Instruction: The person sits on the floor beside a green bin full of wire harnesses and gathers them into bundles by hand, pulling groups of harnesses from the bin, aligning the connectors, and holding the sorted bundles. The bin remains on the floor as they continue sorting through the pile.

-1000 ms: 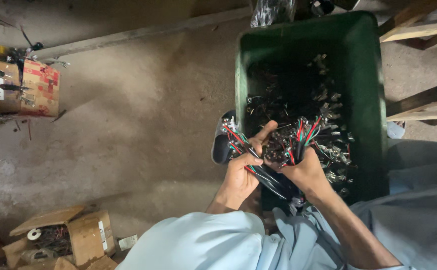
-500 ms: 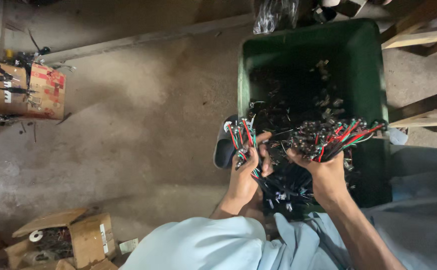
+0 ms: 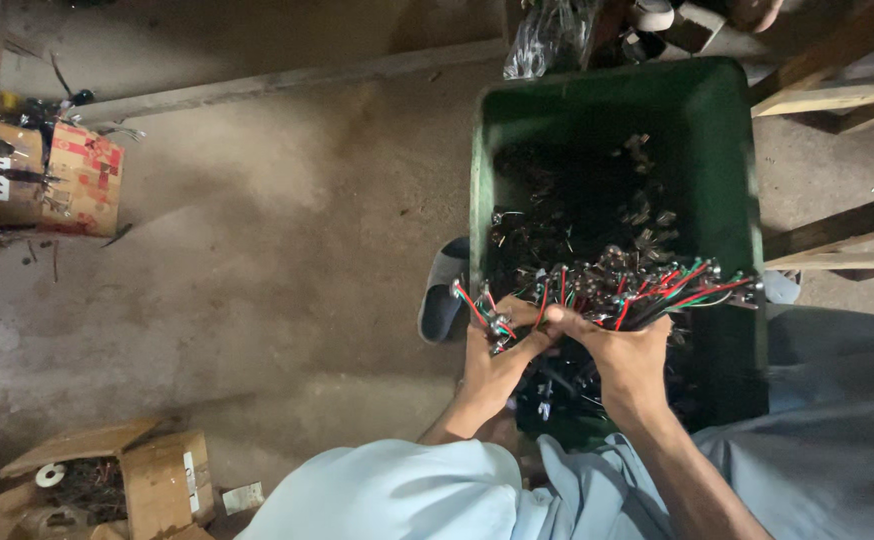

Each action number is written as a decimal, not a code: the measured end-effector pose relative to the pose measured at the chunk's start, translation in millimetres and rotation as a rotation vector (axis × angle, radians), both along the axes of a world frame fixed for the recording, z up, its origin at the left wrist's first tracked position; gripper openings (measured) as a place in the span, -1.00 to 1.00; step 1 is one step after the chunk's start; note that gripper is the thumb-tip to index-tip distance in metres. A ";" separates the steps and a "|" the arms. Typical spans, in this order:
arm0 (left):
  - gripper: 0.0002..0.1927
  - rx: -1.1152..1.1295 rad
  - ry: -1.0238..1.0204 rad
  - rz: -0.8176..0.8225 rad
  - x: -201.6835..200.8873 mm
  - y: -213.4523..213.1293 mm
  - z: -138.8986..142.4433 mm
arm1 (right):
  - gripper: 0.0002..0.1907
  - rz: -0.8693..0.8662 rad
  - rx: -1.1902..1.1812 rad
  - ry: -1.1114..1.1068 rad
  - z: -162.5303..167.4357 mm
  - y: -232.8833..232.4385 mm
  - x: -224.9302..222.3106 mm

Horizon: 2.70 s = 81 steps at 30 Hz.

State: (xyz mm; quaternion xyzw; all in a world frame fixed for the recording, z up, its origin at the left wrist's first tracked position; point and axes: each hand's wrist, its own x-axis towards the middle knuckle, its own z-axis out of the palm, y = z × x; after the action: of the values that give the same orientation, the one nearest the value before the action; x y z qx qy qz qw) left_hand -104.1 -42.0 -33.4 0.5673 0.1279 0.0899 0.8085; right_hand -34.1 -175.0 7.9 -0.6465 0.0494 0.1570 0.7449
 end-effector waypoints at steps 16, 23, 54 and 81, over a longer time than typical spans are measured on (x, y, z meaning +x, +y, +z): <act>-0.59 -0.131 0.064 -0.005 3.6 1.6 0.8 | -0.67 -0.056 0.105 0.017 -0.6 0.0 -4.7; -0.63 -0.150 0.178 -0.166 -16.9 -1.1 -62.3 | -0.71 0.024 0.013 -0.029 13.8 6.4 -6.7; -0.24 -0.779 -0.151 -0.154 2.1 4.8 6.3 | -0.68 0.111 -0.072 -0.039 -6.5 4.3 -18.6; -0.75 -0.425 0.155 0.129 1.7 8.0 -17.8 | -0.53 0.209 -0.076 -0.121 -4.9 -2.3 -10.0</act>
State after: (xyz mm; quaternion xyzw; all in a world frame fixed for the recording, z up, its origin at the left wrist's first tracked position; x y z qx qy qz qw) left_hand -102.4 -34.0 -51.2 0.3802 0.2419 0.0685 0.8901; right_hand -44.1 -177.3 3.0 -0.6842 -0.0572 0.1926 0.7011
